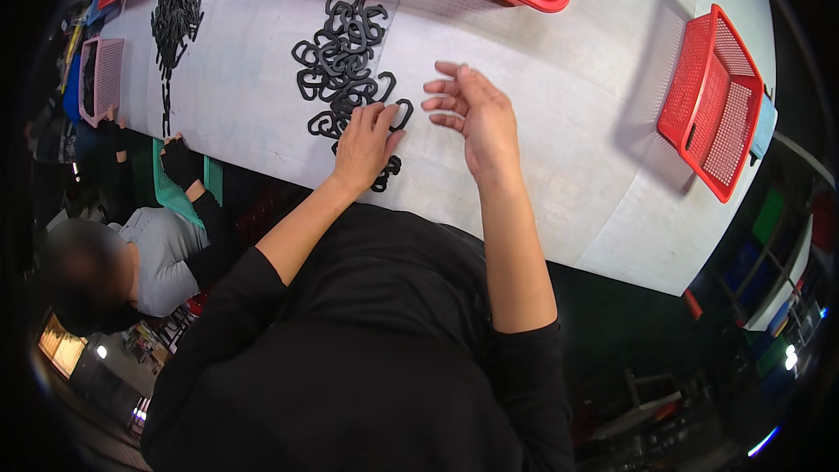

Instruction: The person assembles small black metal hooks by hand at a white table. They pick up individual hooks, bend or join them, and place the finished pieces into a red basket. Another person works nearby on similar items.

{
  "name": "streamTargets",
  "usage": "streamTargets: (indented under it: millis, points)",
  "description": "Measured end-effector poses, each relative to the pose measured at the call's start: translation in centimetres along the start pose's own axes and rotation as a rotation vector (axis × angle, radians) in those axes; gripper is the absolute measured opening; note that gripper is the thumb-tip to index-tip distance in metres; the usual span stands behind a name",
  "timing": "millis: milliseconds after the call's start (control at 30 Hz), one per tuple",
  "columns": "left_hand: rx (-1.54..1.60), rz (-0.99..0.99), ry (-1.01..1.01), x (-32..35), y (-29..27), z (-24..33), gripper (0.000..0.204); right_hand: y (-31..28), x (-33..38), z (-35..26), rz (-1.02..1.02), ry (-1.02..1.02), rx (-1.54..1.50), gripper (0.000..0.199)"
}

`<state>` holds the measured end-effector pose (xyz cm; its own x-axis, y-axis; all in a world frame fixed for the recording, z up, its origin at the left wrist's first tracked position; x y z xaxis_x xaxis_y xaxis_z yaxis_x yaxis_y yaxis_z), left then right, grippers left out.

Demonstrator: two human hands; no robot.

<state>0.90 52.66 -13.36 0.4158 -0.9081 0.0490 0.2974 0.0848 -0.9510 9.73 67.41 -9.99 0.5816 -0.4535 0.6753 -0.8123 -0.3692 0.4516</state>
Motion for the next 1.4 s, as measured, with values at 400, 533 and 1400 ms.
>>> streamTargets:
  millis: [400, 533, 1400]
  points:
    - [1.259, -0.475, -0.492, -0.3, -7.2, 3.3, 0.030, -1.1, 6.1, 1.6, -0.009, -0.270, 0.279, 0.033]
    - [1.287, -0.461, -0.459, 1.0, -9.4, 5.0, 0.029, 0.0, 7.8, 0.8, -0.186, -0.357, 0.272, 0.032]
    - [1.457, -0.437, -0.585, 3.3, -10.5, 6.2, 0.034, -0.9, 10.3, 0.5, -0.175, -0.352, 0.339, 0.018]
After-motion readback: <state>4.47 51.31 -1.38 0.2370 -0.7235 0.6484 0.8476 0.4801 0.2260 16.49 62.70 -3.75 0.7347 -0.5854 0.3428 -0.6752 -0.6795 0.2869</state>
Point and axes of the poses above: each hand's wrist, its own x-axis away from the middle knuckle, its own y-axis out of the palm, z = x × y, the point moved 5 cm from there along -x, towards the middle knuckle, and after that the axes turned 5 degrees about -x, right-handed, at the moved point
